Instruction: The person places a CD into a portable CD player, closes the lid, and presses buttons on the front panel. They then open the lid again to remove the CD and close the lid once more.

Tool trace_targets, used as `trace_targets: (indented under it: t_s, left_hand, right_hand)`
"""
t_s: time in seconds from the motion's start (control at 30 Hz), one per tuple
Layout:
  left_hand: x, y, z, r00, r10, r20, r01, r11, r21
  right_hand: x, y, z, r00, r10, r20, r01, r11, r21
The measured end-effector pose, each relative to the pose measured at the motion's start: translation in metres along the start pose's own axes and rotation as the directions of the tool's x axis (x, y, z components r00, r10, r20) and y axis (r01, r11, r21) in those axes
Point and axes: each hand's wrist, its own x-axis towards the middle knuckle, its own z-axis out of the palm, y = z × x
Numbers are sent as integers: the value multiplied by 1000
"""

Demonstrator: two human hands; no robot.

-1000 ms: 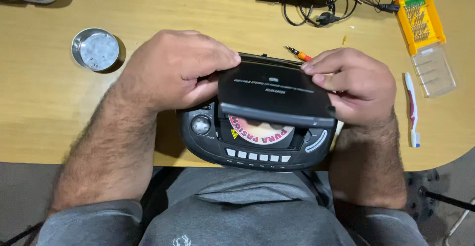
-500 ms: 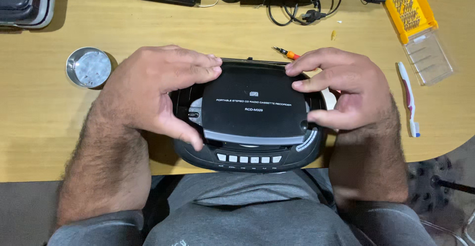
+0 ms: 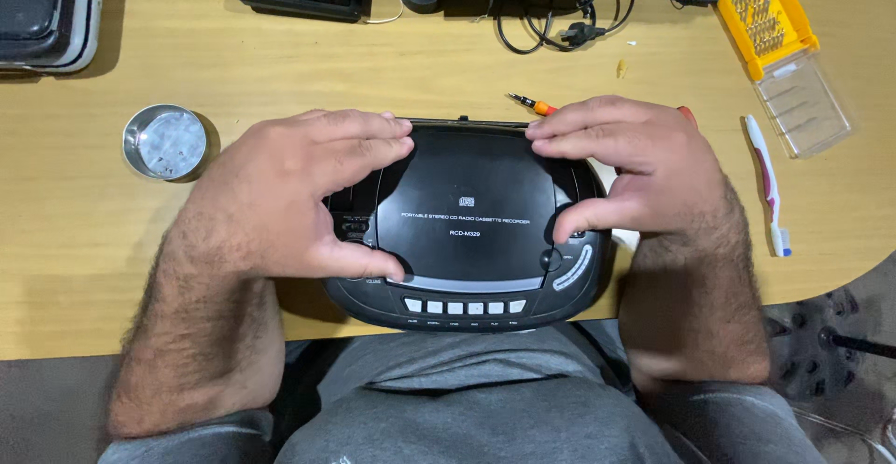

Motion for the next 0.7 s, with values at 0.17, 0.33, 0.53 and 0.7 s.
trace_targets:
  t_s: [0.17, 0.33, 0.53, 0.7]
  left_hand:
    - [2, 9, 0, 1000, -10, 27, 10, 1000, 10]
    - [-1, 16, 1, 990, -96, 104, 95, 995, 16]
    - [1, 14, 0, 991, -57, 123, 57, 998, 8]
    - [-2, 16, 7, 999, -24, 27, 24, 1000, -19]
  right_hand:
    - [-3, -6, 2, 989, 143, 37, -144, 990, 12]
    - [0, -5, 0, 972, 212, 101, -215, 976, 27]
    - [13, 13, 7, 952, 305, 5, -288, 893, 345]
    - [17, 30, 5, 958, 264, 109, -285, 873, 395]
